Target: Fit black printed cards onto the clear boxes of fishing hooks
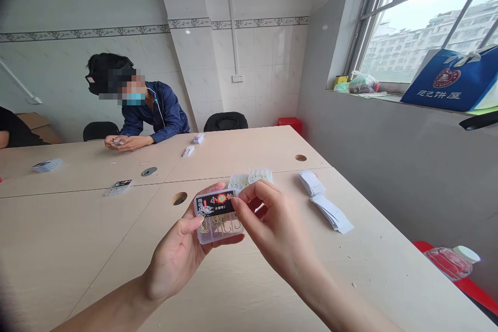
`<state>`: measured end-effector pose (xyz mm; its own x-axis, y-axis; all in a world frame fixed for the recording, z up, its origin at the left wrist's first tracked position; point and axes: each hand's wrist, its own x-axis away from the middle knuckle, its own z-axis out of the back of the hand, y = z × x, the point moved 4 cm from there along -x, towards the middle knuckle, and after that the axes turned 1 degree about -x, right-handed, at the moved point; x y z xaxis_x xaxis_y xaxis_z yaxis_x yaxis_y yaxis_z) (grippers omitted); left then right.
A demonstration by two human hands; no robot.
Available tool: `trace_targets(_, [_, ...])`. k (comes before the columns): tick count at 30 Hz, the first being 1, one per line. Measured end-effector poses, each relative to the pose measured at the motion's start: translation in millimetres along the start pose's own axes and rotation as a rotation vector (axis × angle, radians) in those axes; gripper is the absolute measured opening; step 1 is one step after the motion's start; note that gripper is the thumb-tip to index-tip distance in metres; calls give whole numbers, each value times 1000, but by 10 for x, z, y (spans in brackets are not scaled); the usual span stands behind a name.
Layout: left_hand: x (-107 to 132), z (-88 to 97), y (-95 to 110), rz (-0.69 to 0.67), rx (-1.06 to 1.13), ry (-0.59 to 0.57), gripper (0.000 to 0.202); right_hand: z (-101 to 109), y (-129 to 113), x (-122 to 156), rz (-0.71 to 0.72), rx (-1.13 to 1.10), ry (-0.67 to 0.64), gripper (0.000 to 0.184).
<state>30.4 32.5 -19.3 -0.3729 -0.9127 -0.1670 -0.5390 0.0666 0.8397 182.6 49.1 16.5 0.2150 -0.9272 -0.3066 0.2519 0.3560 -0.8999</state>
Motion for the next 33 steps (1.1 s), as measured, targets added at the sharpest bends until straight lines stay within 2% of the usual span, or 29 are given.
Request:
trace_targets(12, [5,-7,13,-18,67,-29,46,1,-2,6,-5,0,-3,23])
trace_targets(22, [-17,-15,9,13,90,53,46,-7,8,2,-12,-1,-2,25])
trace_targets(33, [-11,-13,6,3,102,54,44,4,-12,1,11,8,4,25])
